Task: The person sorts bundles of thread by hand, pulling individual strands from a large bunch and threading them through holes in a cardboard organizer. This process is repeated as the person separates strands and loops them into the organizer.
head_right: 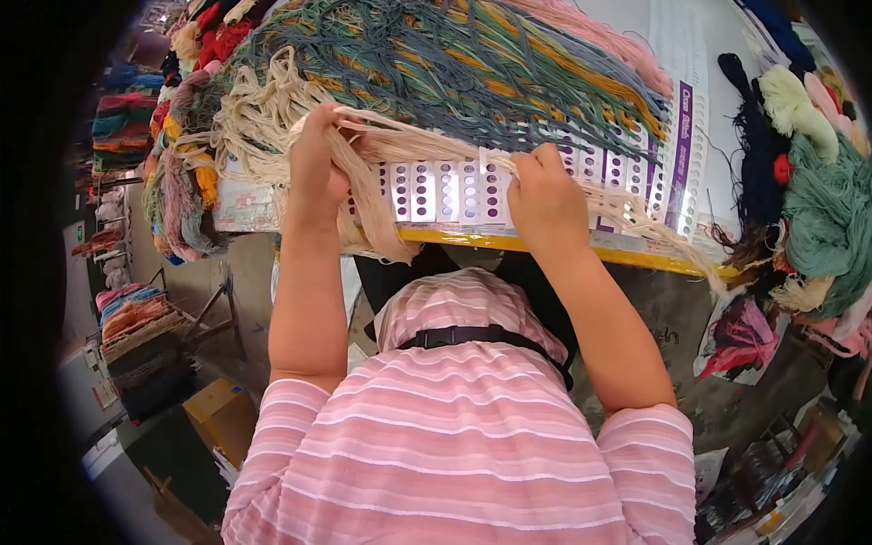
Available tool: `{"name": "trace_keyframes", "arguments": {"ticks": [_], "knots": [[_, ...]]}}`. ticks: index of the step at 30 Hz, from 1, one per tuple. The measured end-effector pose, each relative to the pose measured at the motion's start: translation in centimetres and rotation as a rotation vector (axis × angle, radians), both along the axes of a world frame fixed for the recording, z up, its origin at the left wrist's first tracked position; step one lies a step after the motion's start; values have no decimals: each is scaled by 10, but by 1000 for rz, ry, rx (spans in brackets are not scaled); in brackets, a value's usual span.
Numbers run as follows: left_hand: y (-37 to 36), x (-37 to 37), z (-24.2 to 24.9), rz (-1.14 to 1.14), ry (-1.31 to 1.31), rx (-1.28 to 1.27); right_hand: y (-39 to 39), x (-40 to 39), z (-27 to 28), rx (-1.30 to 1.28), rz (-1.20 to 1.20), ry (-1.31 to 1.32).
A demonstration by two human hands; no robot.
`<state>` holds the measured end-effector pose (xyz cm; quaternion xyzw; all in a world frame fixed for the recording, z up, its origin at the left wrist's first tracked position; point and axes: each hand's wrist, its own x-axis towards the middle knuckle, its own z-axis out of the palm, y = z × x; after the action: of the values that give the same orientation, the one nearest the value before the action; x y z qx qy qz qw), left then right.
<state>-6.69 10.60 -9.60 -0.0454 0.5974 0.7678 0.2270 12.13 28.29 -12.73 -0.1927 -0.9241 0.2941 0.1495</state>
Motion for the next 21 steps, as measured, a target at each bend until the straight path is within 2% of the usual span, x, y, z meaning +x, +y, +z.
{"name": "trace_keyframes", "arguments": {"ticks": [2, 3, 6, 7, 10, 12, 13, 14, 16, 18, 19, 20, 21], "knots": [[6, 11, 24, 13, -73, 62, -2, -1, 3, 128, -1, -34], [3, 10, 21, -102, -121, 153, -2, -3, 4, 191, -2, -49], [7, 15, 12, -303, -324, 486, 8, -11, 9, 356, 85, 244], [17, 26, 26, -322, -356, 529, 9, -12, 10, 212, 66, 191], [39, 45, 24, -534, -152, 179, 10, -11, 15, -243, 30, 79], [53, 62, 17, -696, -77, 70, 12, -13, 24, -564, 43, 82], [59, 67, 11, -777, -33, 15, 13, -15, 24, -563, 63, 106], [65, 64, -12, -864, 151, -124, 15, -16, 22, -563, 80, 129], [67, 61, -26, -798, 403, -214, 19, -15, 19, -525, 102, 68], [53, 50, -20, -711, 292, -303, 25, -13, 14, -449, 114, -94], [42, 43, -7, -668, 235, -350, 27, -11, -3, -367, 119, 14], [31, 35, 14, -526, 179, -326, 28, -12, -4, -321, 122, 11], [7, 14, 13, -423, 222, -172, 27, -13, -2, -279, 126, 9]]}}
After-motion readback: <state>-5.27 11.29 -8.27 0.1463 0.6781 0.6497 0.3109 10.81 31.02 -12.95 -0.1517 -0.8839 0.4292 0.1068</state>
